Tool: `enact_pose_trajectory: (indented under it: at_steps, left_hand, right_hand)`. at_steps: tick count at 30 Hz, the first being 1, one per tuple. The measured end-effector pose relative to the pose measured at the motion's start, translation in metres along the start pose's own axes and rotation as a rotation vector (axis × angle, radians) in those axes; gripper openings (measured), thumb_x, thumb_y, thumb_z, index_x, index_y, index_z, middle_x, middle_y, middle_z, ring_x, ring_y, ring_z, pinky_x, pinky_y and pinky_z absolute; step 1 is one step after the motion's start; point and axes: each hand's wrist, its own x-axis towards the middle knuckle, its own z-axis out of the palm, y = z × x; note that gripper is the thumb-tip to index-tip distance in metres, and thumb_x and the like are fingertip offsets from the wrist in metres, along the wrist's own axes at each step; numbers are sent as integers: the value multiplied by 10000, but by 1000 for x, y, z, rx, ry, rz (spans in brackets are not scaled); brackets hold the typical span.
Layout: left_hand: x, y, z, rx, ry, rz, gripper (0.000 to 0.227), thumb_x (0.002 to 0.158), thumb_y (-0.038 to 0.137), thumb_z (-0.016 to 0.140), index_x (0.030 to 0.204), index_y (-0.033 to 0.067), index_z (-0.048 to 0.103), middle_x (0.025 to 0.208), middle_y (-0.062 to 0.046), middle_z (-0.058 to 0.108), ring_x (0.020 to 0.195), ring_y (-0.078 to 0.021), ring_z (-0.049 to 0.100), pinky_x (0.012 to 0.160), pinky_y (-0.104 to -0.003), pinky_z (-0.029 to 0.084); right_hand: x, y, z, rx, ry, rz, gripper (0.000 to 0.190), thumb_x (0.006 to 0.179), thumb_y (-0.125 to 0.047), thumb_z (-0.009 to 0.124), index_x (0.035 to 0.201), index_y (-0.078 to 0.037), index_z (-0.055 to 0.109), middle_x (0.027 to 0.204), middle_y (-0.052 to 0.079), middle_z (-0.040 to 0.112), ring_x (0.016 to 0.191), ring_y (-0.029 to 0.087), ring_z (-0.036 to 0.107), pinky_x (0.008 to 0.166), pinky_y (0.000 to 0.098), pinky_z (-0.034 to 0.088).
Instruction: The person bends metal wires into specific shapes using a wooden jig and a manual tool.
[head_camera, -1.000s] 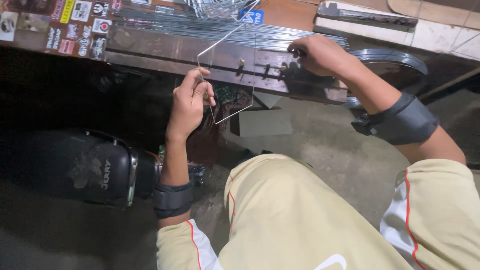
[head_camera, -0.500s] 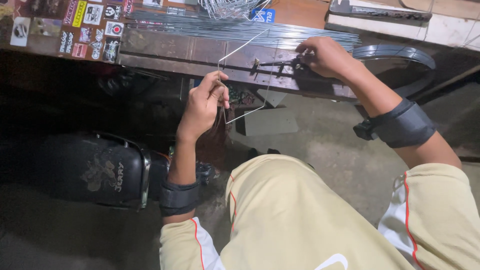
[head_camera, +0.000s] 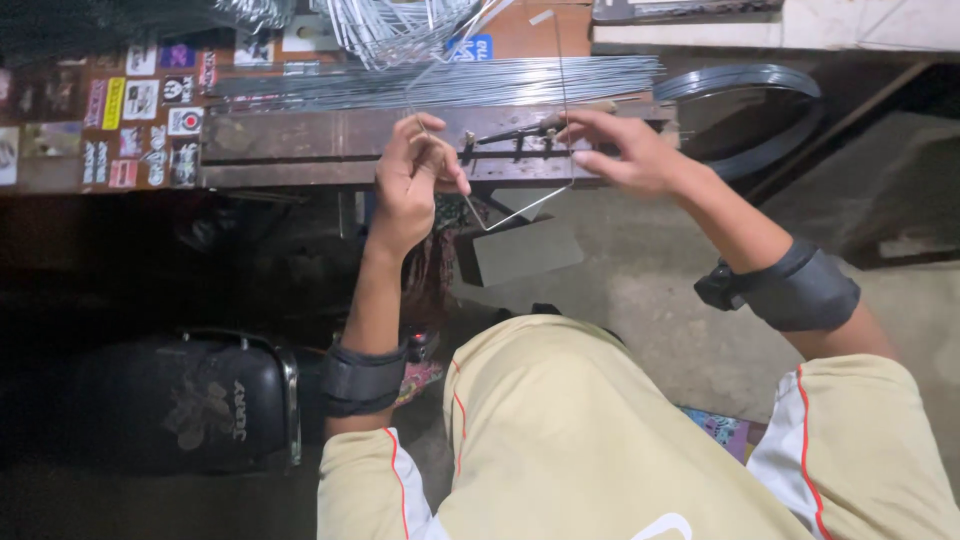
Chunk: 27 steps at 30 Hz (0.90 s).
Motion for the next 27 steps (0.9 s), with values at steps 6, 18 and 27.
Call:
enact_pose_trajectory:
  at_steps: [6,18,27]
  left_hand:
    - [28,-27,23,-24,47,-40,323,1140,119,520,1448,55,447,959,-77,656,803,-174,745,725,-307,638]
    - [49,-39,56,121,20,-56,604,1103,73,531,1646,106,270,1028,-80,705,784,-156,758,668,-283,642]
    - [55,-45,67,170,7,-14,615,1098,51,531,1646,110,258,972,-75,706,745,-145,763,635,-268,653]
  right_hand:
    - [-35,3,9,279,159,176,606,1039,-35,512,1603,-84,297,1111,106,683,915,158,698,786,304,588]
    - [-92,8,13,420,356,297,592,1094,-37,474,1660,-145,338,901,36,595,857,135,675,714,307,614]
    - [-105,19,21,495,366,312,602,1079,-52,473,1653,-149,322,896,44,600,861,148,710,645,304,603]
